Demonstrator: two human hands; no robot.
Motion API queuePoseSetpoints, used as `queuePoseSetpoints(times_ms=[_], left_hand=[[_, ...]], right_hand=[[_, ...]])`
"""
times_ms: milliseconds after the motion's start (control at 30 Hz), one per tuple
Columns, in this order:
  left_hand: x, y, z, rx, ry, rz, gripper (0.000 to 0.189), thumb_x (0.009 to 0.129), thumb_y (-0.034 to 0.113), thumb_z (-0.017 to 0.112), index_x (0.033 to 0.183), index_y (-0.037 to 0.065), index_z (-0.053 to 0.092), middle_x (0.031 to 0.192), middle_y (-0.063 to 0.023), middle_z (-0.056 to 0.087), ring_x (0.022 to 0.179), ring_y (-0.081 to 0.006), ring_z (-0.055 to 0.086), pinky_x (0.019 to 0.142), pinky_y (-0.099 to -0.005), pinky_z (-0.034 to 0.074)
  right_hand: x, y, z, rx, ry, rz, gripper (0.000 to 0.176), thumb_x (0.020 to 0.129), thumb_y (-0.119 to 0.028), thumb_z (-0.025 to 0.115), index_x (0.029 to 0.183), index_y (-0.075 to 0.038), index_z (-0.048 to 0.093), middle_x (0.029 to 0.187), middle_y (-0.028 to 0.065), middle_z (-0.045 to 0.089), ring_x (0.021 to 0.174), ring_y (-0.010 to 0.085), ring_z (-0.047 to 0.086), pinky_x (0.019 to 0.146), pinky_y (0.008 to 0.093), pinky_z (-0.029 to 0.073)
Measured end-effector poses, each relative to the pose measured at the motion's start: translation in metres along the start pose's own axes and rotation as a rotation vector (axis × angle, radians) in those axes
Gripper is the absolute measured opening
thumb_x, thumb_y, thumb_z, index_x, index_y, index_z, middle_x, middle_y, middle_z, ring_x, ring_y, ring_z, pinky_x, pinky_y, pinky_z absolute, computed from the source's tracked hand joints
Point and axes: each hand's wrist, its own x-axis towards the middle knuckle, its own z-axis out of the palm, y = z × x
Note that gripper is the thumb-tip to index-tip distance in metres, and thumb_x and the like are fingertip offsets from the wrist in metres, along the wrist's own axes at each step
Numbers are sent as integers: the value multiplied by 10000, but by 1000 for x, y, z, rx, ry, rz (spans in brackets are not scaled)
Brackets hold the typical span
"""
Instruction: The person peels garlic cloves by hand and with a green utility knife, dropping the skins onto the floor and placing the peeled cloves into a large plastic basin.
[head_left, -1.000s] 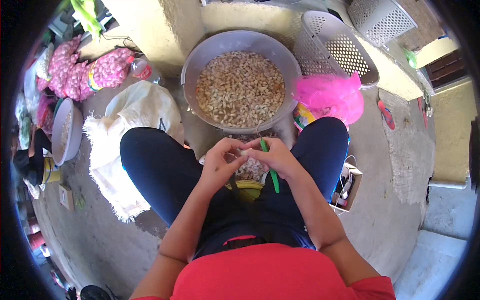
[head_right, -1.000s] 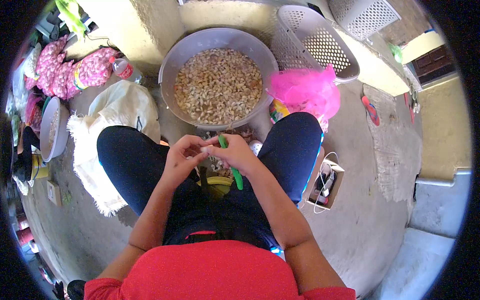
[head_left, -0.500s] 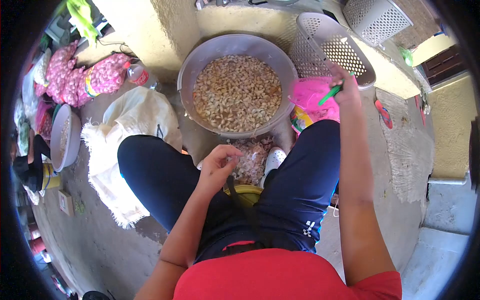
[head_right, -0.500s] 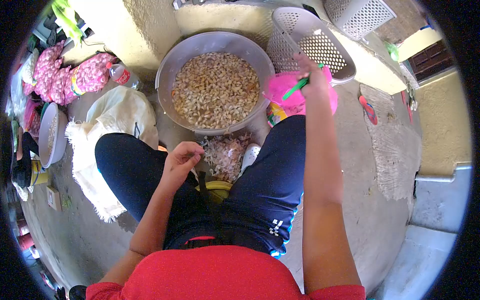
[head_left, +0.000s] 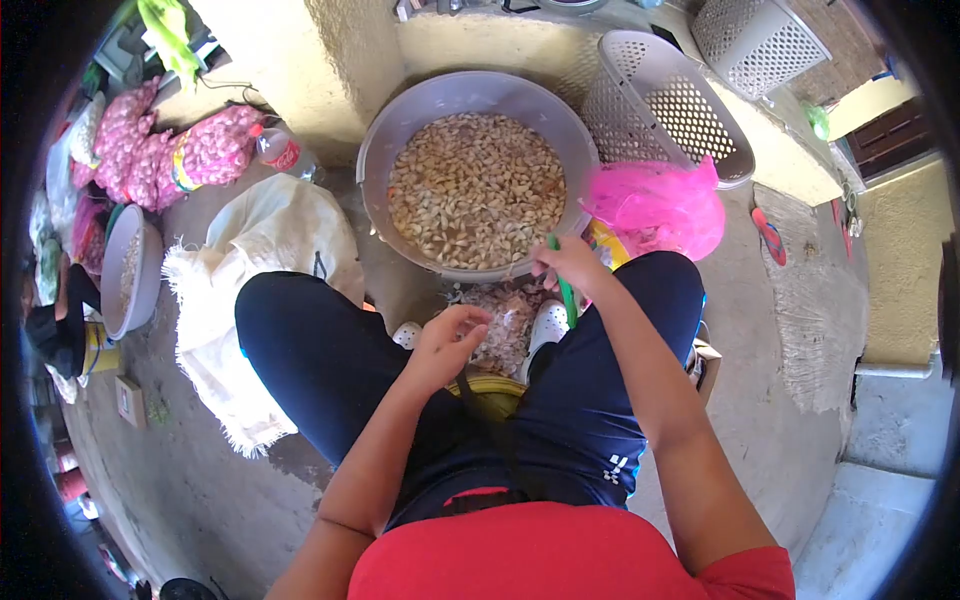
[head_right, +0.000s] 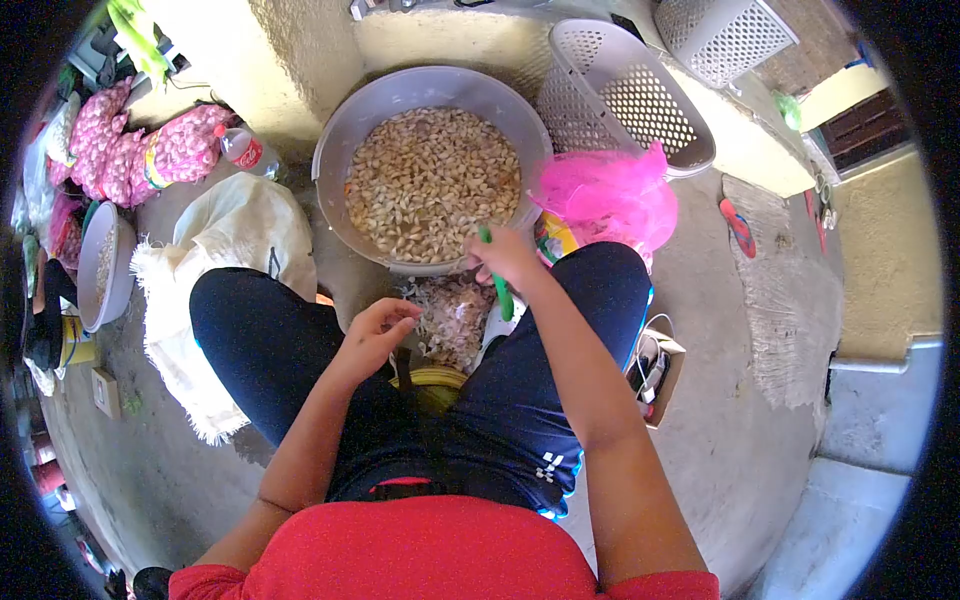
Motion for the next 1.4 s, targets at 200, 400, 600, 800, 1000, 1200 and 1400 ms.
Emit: queuePoseSetpoints(times_ms=[200, 400, 600, 800, 1000, 1200, 1400], left_hand=[[-13, 2, 9, 361, -158, 70, 234, 795, 175, 546, 958, 8, 537, 869, -125, 547, 803, -234, 540, 706, -314, 428], [-31, -1, 32, 610, -334, 173, 264, 786, 232, 533, 943, 21, 525, 882, -171, 531, 857, -328, 524, 740, -392, 419], [-21, -20, 28, 750, -510, 116, 326, 787, 275, 519, 1002, 30, 501, 916, -174, 534, 877, -343, 522, 743, -414, 423], [-3, -12, 20, 801, -418, 123, 340, 781, 290, 529, 998, 29, 505, 894, -189, 545, 840, -350, 536, 741, -418, 424], [-4, -17, 18, 699, -244, 194, 395, 734, 271, 594, 1021, 19, 491, 953, -200, 541, 874, -358, 522, 778, -408, 413], [20, 19, -4, 575, 305, 150, 595, 671, 256, 659, 1148, -1, 412, 1041, -226, 510, 977, -374, 481, 854, -395, 376], [88, 18, -20, 381, 287, 13, 718, 641, 254, 665, 1198, -51, 330, 1069, -246, 482, 1004, -350, 479, 848, -374, 381]], right_hand=[[-18, 11, 27, -262, -72, -115, 331, 776, -340, 575, 722, -16, 534, 638, 85, 582, 508, 160, 563, 487, 294, 447], [-33, 21, 43, -392, -77, -282, 374, 744, -392, 605, 724, -22, 557, 633, 102, 575, 614, 207, 573, 576, 333, 438], [-38, -9, 51, -408, -156, -189, 277, 775, -303, 608, 777, -28, 581, 648, 42, 592, 587, 98, 573, 563, 249, 461], [-31, 1, 58, -252, -157, -204, 248, 782, -273, 606, 789, -26, 582, 682, 49, 607, 602, 107, 581, 553, 249, 466], [-54, -10, 51, -147, 65, -254, 332, 757, -363, 601, 702, -36, 589, 600, 40, 592, 535, 109, 557, 534, 253, 441], [-50, -49, 32, -43, 257, -245, 275, 788, -271, 597, 797, 2, 562, 647, 66, 591, 554, 113, 559, 528, 236, 454], [-9, -90, 5, -126, 229, -313, 299, 790, -293, 592, 747, -1, 545, 606, 53, 577, 522, 106, 540, 514, 235, 439]])
